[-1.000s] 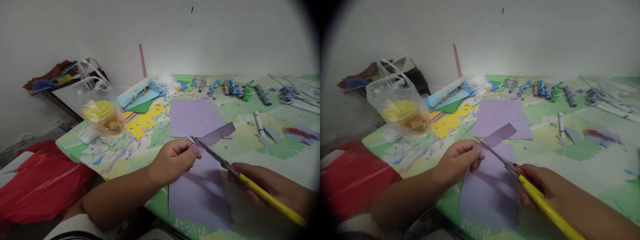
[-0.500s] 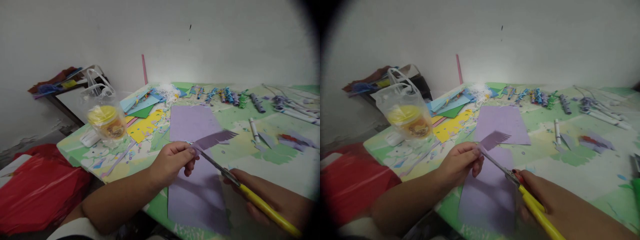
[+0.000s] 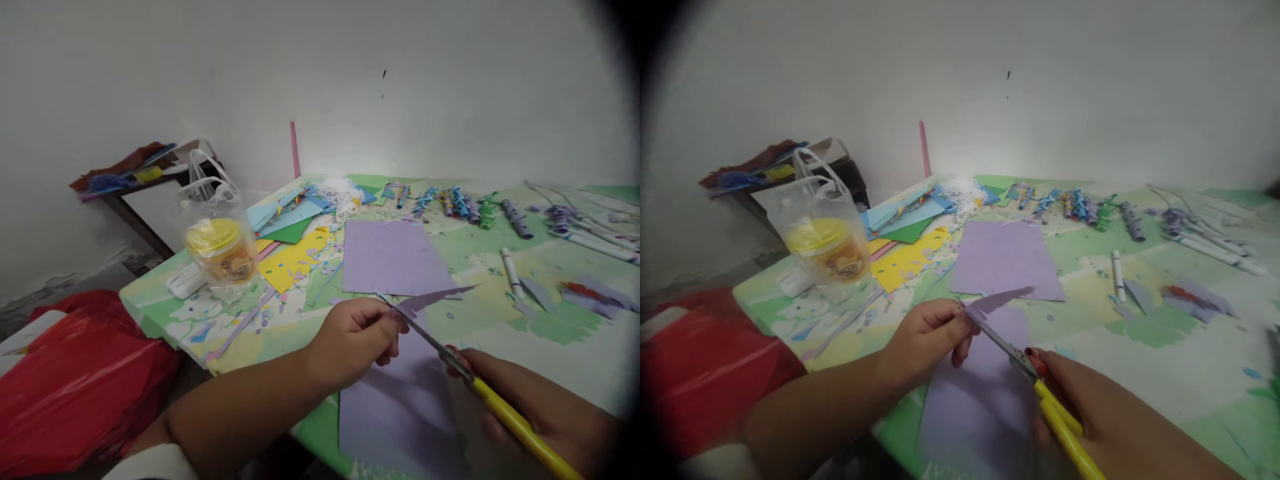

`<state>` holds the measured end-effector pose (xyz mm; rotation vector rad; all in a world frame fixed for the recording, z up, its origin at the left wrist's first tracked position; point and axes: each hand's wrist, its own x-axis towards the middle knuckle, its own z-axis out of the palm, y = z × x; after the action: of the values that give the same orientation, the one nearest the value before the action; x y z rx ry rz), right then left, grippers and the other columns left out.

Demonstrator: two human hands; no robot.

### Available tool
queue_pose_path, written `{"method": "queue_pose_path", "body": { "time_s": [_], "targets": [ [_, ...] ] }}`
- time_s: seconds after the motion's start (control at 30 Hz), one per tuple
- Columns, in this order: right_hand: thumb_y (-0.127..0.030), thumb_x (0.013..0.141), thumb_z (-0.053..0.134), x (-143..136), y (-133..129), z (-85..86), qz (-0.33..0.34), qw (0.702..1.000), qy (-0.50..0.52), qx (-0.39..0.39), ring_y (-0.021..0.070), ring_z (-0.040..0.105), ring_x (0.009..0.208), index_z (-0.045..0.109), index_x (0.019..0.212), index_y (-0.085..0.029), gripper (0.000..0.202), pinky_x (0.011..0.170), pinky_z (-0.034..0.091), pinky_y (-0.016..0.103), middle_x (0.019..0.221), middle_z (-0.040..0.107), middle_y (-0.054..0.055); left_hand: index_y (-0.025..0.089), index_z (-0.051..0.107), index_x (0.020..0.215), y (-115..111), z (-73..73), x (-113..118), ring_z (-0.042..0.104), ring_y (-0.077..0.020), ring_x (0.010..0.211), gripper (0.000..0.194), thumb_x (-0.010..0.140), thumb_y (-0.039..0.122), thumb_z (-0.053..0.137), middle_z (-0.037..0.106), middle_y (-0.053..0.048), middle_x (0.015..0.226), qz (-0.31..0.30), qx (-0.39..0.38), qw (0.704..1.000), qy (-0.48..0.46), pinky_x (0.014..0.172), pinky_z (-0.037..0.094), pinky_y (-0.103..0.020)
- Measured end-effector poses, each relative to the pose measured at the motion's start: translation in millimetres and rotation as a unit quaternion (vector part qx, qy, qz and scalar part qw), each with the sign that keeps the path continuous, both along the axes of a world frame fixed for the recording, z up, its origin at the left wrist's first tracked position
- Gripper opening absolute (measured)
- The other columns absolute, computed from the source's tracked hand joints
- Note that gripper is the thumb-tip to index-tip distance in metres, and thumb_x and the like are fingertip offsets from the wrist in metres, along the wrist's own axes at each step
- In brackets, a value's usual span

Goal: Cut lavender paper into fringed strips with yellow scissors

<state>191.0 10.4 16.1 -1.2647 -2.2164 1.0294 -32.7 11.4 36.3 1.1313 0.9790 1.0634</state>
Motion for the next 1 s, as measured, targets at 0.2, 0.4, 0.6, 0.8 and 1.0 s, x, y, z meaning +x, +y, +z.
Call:
{"method": "queue_pose_path", "body": {
  "time_s": [0.2, 0.4, 0.6, 0.8, 1.0],
  "targets": [
    [-0.056, 0.071, 0.059, 3, 2, -16.1, -0.006, 1.0, -0.015, -0.002, 0.0315, 0.065, 0.096, 0.068, 0.107, -0.026, 0.047, 0.077, 0.057, 0.037, 0.108, 0.07, 0.009, 0.015, 0.055, 0.063, 0, -0.6, -2, 0.041, -0.0052, 0.04, 0.021, 0.072, 0.034, 0.059, 0.048, 0.005, 0.045, -0.002, -0.003, 1.0, -0.001, 0.043, 0.032, -0.019],
    [-0.06, 0.071, 0.058, 2, 5, -21.0, -0.004, 1.0, -0.003, -0.009, 0.0312, 0.065, 0.096, 0.069, 0.106, -0.026, 0.051, 0.081, 0.055, 0.038, 0.106, 0.07, 0.01, 0.015, 0.055, 0.063, -1, 1.4, -5, 0.041, -0.0055, 0.041, 0.022, 0.071, 0.035, 0.061, 0.048, 0.004, 0.045, -0.009, -0.011, 1.0, -0.003, 0.044, 0.031, -0.02],
    [-0.054, 0.071, 0.061, -6, 9, -11.1, 0.013, 0.998, 0.034, -0.044, 0.0296, 0.066, 0.089, 0.07, 0.1, -0.029, 0.04, 0.079, 0.056, 0.038, 0.1, 0.072, 0.007, 0.015, 0.058, 0.065, 1, -2.0, -6, 0.04, -0.0056, 0.039, 0.026, 0.072, 0.04, 0.064, 0.047, 0.004, 0.044, -0.028, -0.025, 0.998, -0.047, 0.043, 0.028, -0.021],
    [-0.051, 0.067, 0.064, -5, 11, -10.4, 0.005, 0.997, 0.036, -0.069, 0.0287, 0.067, 0.088, 0.07, 0.097, -0.03, 0.037, 0.077, 0.056, 0.035, 0.098, 0.072, 0.005, 0.014, 0.06, 0.068, 3, -1.4, -6, 0.04, -0.0055, 0.038, 0.029, 0.067, 0.042, 0.07, 0.046, 0.005, 0.043, -0.057, -0.059, 0.988, -0.13, 0.041, 0.029, -0.022],
    [-0.051, 0.067, 0.064, -7, 9, -2.4, 0.01, 0.994, 0.044, -0.099, 0.0262, 0.067, 0.08, 0.071, 0.095, -0.028, 0.037, 0.071, 0.056, 0.034, 0.095, 0.073, 0.006, 0.013, 0.06, 0.065, 4, 5.6, -6, 0.036, -0.0042, 0.035, 0.018, 0.064, 0.028, 0.069, 0.042, 0.006, 0.042, -0.081, -0.128, 0.967, -0.206, 0.038, 0.023, -0.02]
  ]
}}
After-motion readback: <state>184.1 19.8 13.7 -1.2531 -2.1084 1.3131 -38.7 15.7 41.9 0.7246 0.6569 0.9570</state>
